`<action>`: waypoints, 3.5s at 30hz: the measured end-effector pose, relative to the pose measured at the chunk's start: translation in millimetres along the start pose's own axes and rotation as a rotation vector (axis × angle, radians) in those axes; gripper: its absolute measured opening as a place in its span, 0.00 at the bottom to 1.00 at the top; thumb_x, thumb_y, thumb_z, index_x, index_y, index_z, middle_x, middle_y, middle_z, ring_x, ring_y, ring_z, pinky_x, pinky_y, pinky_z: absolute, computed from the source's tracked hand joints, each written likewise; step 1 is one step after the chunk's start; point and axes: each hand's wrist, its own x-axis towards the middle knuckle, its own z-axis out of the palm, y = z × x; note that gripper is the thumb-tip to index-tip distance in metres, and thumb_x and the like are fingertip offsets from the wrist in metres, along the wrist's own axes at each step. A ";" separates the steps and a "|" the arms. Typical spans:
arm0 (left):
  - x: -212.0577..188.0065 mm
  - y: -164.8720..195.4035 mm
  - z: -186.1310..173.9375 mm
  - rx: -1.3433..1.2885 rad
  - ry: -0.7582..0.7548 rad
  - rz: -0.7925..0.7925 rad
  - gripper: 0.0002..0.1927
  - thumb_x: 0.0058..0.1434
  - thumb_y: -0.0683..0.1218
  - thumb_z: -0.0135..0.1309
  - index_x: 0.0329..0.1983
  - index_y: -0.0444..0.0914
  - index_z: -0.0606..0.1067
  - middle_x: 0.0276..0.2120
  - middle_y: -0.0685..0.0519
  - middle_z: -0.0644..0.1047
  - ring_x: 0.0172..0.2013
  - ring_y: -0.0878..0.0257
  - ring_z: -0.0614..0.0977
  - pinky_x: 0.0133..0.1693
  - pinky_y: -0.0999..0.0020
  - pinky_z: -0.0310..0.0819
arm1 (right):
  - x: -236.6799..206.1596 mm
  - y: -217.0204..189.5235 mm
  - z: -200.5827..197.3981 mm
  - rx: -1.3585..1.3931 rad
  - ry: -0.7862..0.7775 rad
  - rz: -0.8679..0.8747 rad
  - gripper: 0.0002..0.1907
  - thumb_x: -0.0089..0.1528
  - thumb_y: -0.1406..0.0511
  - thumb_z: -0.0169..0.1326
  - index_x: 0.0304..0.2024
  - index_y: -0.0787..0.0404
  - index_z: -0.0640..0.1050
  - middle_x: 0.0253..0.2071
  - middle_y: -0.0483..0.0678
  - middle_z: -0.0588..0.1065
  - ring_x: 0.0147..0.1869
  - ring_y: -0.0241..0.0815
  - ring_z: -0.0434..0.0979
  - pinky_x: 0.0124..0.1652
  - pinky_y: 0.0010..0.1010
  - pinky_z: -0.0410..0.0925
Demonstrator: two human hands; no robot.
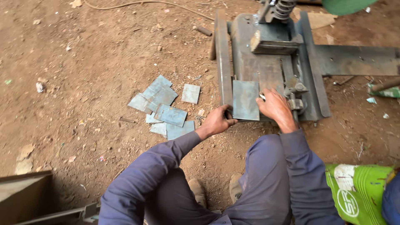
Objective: The person marks multiple small metal sheets with a white marker while seated on the ground. They pick up each sheet, draw lines on it, and place it back down, repeating the process for several pieces.
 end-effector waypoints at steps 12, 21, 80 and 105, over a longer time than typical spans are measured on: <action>-7.1 -5.2 2.0 -0.286 -0.080 0.002 0.20 0.56 0.50 0.66 0.48 0.32 0.81 0.33 0.50 0.83 0.34 0.64 0.82 0.38 0.68 0.77 | 3.3 -27.3 8.8 0.165 -0.090 -0.176 0.31 0.57 0.50 0.60 0.58 0.59 0.77 0.58 0.59 0.75 0.62 0.59 0.75 0.57 0.46 0.68; 3.3 -2.3 -2.4 0.018 0.154 -0.019 0.28 0.52 0.56 0.67 0.45 0.30 0.76 0.39 0.40 0.82 0.41 0.48 0.85 0.45 0.57 0.78 | -7.8 -68.9 0.9 0.053 -0.233 -0.298 0.34 0.56 0.53 0.62 0.63 0.53 0.72 0.72 0.45 0.65 0.70 0.54 0.69 0.62 0.44 0.66; -25.0 41.9 -53.1 0.194 0.039 0.269 0.66 0.40 0.69 0.71 0.67 0.20 0.57 0.56 0.25 0.71 0.56 0.36 0.77 0.55 0.51 0.74 | -31.8 -90.5 -14.2 0.836 -0.647 -0.088 0.22 0.61 0.59 0.59 0.54 0.65 0.78 0.26 0.42 0.75 0.25 0.30 0.66 0.23 0.25 0.56; 36.2 -0.9 -104.3 0.442 0.389 0.263 0.11 0.63 0.50 0.59 0.35 0.37 0.77 0.36 0.43 0.79 0.36 0.41 0.82 0.36 0.47 0.76 | 36.6 -40.5 -15.3 0.422 0.300 0.005 0.09 0.61 0.63 0.61 0.41 0.61 0.81 0.38 0.55 0.81 0.42 0.52 0.82 0.44 0.40 0.71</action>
